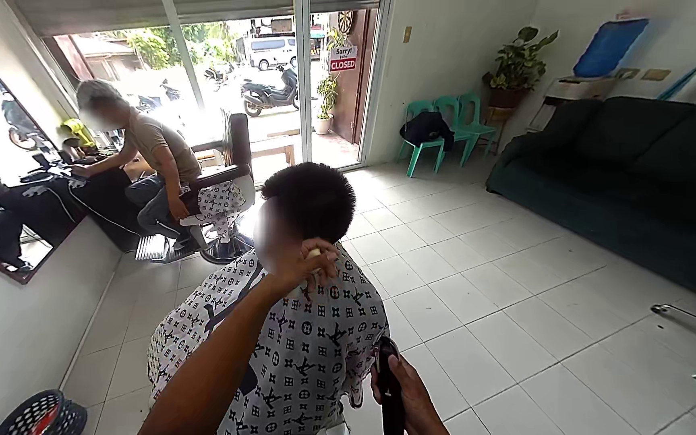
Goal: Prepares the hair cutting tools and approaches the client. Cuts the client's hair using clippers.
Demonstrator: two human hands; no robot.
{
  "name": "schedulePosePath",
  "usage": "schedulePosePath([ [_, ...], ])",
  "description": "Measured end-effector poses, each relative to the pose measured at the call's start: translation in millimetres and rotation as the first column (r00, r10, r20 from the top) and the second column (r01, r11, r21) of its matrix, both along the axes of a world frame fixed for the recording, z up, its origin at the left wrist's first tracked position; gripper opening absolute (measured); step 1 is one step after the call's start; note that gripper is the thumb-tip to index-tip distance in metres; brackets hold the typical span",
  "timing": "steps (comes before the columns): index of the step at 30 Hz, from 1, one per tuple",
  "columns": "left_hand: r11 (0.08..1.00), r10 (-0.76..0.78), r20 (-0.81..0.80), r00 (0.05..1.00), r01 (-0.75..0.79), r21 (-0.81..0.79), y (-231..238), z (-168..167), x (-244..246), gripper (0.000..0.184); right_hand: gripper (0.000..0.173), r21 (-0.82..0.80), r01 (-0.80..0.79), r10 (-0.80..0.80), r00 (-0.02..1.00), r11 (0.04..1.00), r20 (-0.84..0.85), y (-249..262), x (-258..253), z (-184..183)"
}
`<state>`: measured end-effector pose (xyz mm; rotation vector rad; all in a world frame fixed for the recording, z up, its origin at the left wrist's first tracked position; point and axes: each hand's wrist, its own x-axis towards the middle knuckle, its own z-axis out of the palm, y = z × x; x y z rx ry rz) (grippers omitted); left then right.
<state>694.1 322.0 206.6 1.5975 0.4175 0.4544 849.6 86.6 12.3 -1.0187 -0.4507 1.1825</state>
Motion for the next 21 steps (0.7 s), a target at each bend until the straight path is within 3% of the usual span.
schedulePosePath([
  [2, 0.997, 0.053, -0.061, 0.997, -0.050, 0.051, 8.0, -3.6, 2.8, 0.020, 0.065, -0.037, -0.008, 0.009, 1.000, 0.999, 0.016, 1.6, -3.3, 1.9],
  [4, 0.968, -0.012, -0.204, 0.979, 0.063, 0.244, 5.5, -6.6, -2.8, 0.025, 0.067, -0.069, -0.021, 0.023, 0.999, 0.997, 0.032, 3.1, -6.5, 4.5],
  [5, 0.927, -0.044, -0.175, 0.984, 0.106, 0.360, -4.7, 1.9, -8.1, 0.036, 0.070, -0.058, -0.028, 0.029, 0.999, 0.998, 0.028, 4.6, -6.8, 3.5],
  [7, 0.771, -0.195, 0.024, 0.980, 0.138, 0.622, -36.1, 41.0, -18.6, 0.055, 0.067, 0.042, -0.053, 0.052, 0.998, 0.998, 0.018, 10.7, -5.2, -0.9],
  [8, 0.660, -0.318, 0.055, 0.946, 0.179, 0.730, -54.6, 62.3, -22.9, 0.057, 0.056, 0.124, -0.079, 0.076, 0.997, 0.989, 0.033, 11.3, -6.4, 5.2],
  [9, 0.523, -0.412, -0.012, 0.911, 0.248, 0.816, -74.1, 78.3, -26.2, 0.055, 0.041, 0.183, -0.127, 0.111, 0.989, 0.975, 0.093, 8.0, -10.2, 31.5],
  [10, 0.369, -0.469, -0.164, 0.868, 0.361, 0.856, -91.2, 88.5, -27.7, 0.053, 0.027, 0.091, -0.167, 0.148, 0.972, 0.982, 0.183, 1.6, -18.3, 90.0],
  [11, 0.237, -0.478, -0.358, 0.802, 0.511, 0.826, -102.1, 94.5, -27.4, 0.051, 0.024, -0.384, -0.104, 0.187, 0.965, 0.918, 0.185, 3.3, -36.9, 189.7],
  [12, 0.163, -0.460, -0.505, 0.731, 0.628, 0.761, -106.0, 96.6, -26.2, 0.050, 0.029, -0.661, -0.048, 0.184, 0.973, 0.749, 0.138, 17.8, -51.2, 248.8],
  [13, 0.133, -0.426, -0.581, 0.693, 0.683, 0.718, -104.7, 98.3, -26.1, 0.049, 0.025, -0.605, 0.006, 0.144, 0.969, 0.797, 0.200, 17.5, -55.5, 237.9],
  [14, 0.133, -0.401, -0.588, 0.703, 0.680, 0.721, -100.0, 99.8, -28.0, 0.048, 0.019, -0.363, -0.026, 0.113, 0.968, 0.932, 0.222, 10.9, -46.5, 181.5],
  [15, 0.137, -0.384, -0.567, 0.729, 0.652, 0.746, -94.6, 100.1, -30.8, 0.048, 0.022, -0.054, -0.076, 0.084, 0.981, 0.996, 0.174, 11.9, -33.4, 99.0],
  [16, 0.152, -0.379, -0.552, 0.742, 0.639, 0.754, -90.6, 100.0, -32.6, 0.049, 0.034, 0.052, -0.100, 0.096, 0.992, 0.994, 0.081, 16.9, -25.6, 42.6],
  [17, 0.175, -0.380, -0.552, 0.742, 0.643, 0.745, -88.5, 99.2, -32.9, 0.050, 0.047, 0.054, -0.104, 0.103, 0.995, 0.993, 0.019, 20.3, -22.6, 14.2],
  [20, 0.203, -0.358, -0.556, 0.750, 0.644, 0.738, -84.2, 92.7, -30.6, 0.048, 0.062, -0.020, -0.121, 0.121, 0.993, 0.992, 0.006, 22.9, -21.8, 12.0],
  [21, 0.213, -0.343, -0.531, 0.775, 0.614, 0.760, -81.5, 90.4, -30.7, 0.048, 0.060, -0.029, -0.129, 0.130, 0.991, 0.991, 0.018, 23.5, -22.1, 16.8],
])
